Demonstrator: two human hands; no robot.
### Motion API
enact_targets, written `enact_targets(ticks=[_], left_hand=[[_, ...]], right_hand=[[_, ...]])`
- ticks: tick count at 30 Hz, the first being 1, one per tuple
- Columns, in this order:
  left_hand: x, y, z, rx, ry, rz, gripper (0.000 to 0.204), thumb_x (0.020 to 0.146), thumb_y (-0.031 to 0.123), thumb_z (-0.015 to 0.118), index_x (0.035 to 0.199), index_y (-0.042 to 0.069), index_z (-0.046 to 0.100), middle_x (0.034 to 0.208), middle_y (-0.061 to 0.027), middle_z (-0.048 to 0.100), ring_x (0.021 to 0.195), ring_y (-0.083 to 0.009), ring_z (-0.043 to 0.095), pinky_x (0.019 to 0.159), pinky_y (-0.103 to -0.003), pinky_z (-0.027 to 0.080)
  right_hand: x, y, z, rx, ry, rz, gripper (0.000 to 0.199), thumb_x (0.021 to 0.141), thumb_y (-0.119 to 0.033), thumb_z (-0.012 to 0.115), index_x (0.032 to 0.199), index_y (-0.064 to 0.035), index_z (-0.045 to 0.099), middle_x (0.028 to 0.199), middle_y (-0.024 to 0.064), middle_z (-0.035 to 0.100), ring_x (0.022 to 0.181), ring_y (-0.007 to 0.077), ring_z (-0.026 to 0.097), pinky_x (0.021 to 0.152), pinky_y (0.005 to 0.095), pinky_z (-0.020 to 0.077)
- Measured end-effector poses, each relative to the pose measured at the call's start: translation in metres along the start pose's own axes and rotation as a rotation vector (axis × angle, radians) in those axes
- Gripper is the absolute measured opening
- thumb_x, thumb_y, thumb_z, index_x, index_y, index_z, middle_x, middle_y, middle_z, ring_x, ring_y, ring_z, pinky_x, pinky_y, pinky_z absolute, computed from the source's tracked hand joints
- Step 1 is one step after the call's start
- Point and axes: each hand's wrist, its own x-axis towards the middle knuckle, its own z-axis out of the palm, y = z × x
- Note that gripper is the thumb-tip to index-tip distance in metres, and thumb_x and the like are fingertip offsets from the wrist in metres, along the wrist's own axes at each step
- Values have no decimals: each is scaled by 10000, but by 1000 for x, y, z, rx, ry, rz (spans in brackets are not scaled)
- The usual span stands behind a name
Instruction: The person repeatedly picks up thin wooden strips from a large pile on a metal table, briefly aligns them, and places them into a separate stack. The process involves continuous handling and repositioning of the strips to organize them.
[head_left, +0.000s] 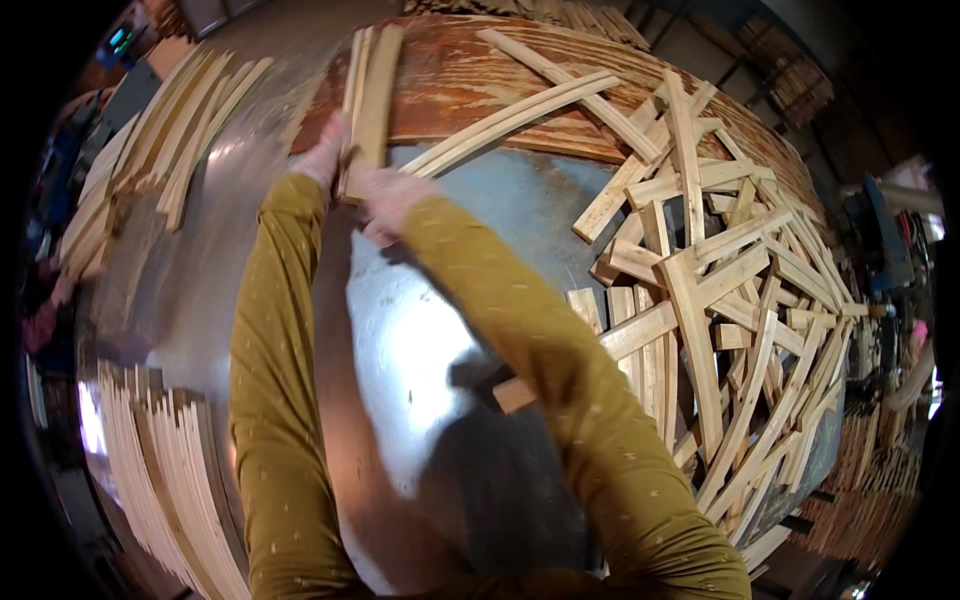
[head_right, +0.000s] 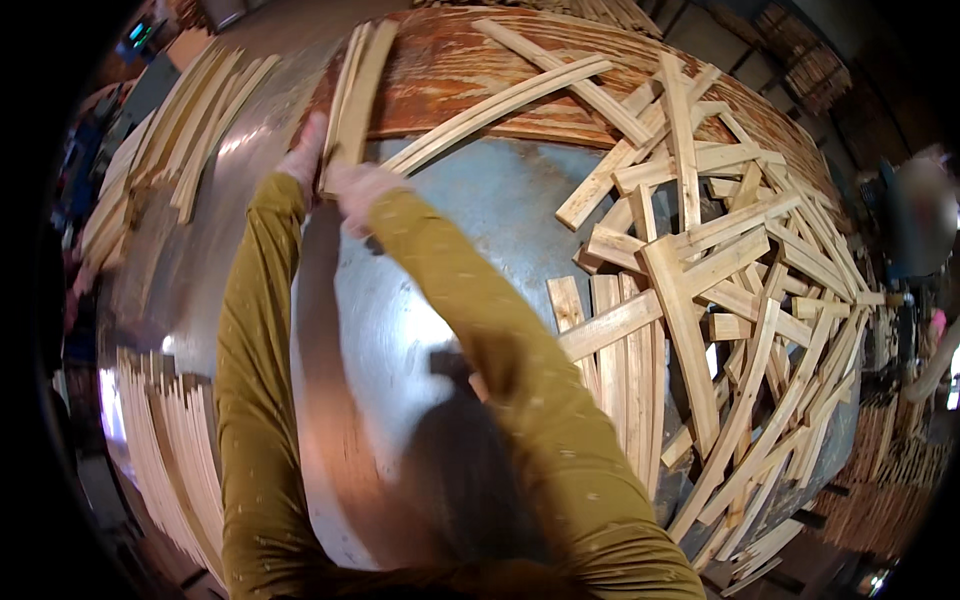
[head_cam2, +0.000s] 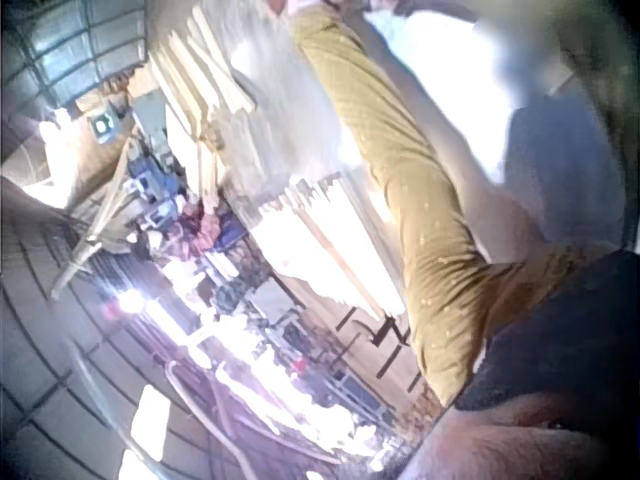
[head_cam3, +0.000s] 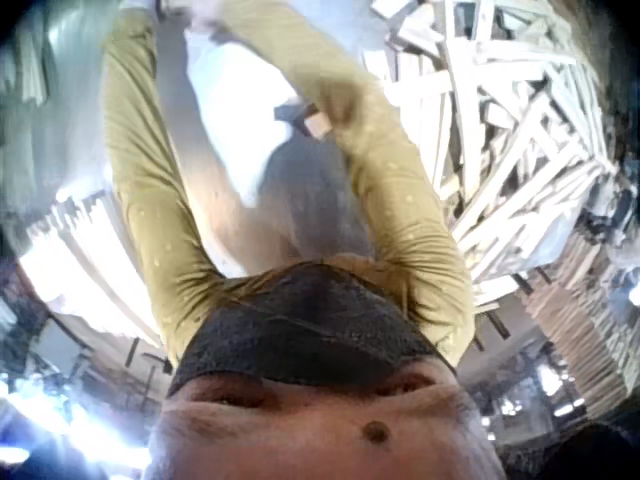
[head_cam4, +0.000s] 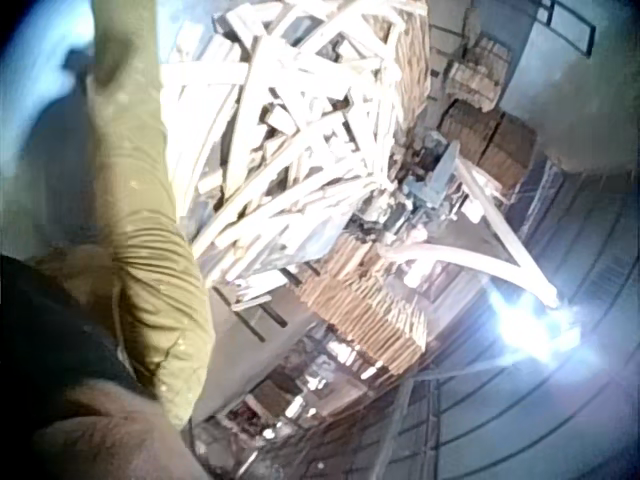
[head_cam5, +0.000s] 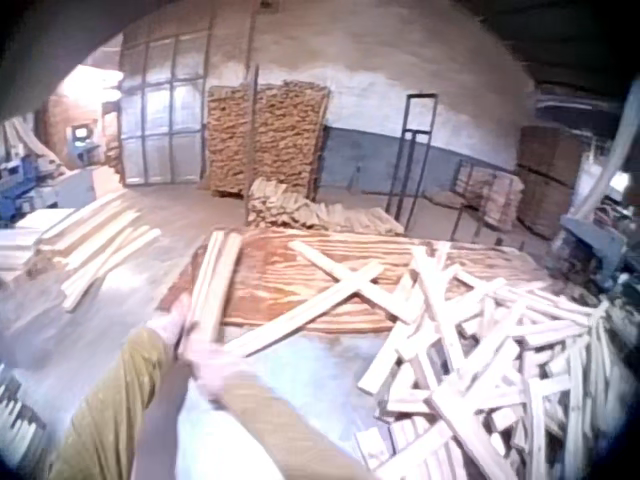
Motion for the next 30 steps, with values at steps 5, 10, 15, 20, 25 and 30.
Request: enact_targets(ticks=[5, 10, 15, 20, 25, 30], left_hand=[[20, -38, -58, 375, 74, 186, 553, 761, 110, 797, 1276, 64, 599, 966, -84, 690, 842, -204, 669, 712, -336, 552], [-8, 23, 1, 1063, 355, -54, 655, 812, 341, 775, 1379, 125, 530, 1109, -166, 659, 978, -318, 676, 858, -414, 558], [-20, -2, 60, 1643, 407, 893, 942, 778, 523, 785, 1509, 95, 373, 1507, -213, 413, 1404, -351, 395, 1142, -415, 348], [-66, -85, 110, 721, -254, 239, 948, 760, 231, 786, 1516, -35, 280, 1320, -169, 562, 1212, -277, 526, 1052, -337, 409], [-120, -141, 109, -454, -464, -175, 710, 859, 385, 732, 1365, -33, 461, 814, -144, 601, 547, -170, 567, 504, -255, 492], [-142, -169, 114, -817, -697, -23, 796, 958, 661, 445, 1340, -37, 473, 708, -95, 520, 492, -174, 485, 446, -256, 418]], right_hand=[[13, -4, -10, -1197, 115, -73, 392, 1000, -271, 402, 1313, -72, 527, 1239, 170, 648, 1134, 324, 629, 992, 424, 481], [57, 21, -127, -1826, 587, -652, 361, 980, -205, 461, 1331, -151, 524, 1272, 61, 647, 1228, 207, 574, 1074, 435, 378], [44, 10, -123, -1903, -45, -162, 156, 896, -175, 631, 991, -164, 755, 966, 25, 748, 1031, 246, 680, 974, 495, 402], [6, -22, -149, -1873, 387, -406, 328, 838, -361, 680, 1078, -141, 649, 1218, 68, 612, 1155, 219, 570, 920, 429, 482], [-39, 6, -352, -1603, 849, 222, 632, 840, -544, 674, 1248, -76, 560, 1179, 147, 671, 1122, 321, 635, 888, 471, 519], [-41, -2, -300, -1519, 503, 295, 355, 930, -293, 605, 1220, -90, 583, 1154, 168, 688, 1053, 327, 681, 817, 449, 566]])
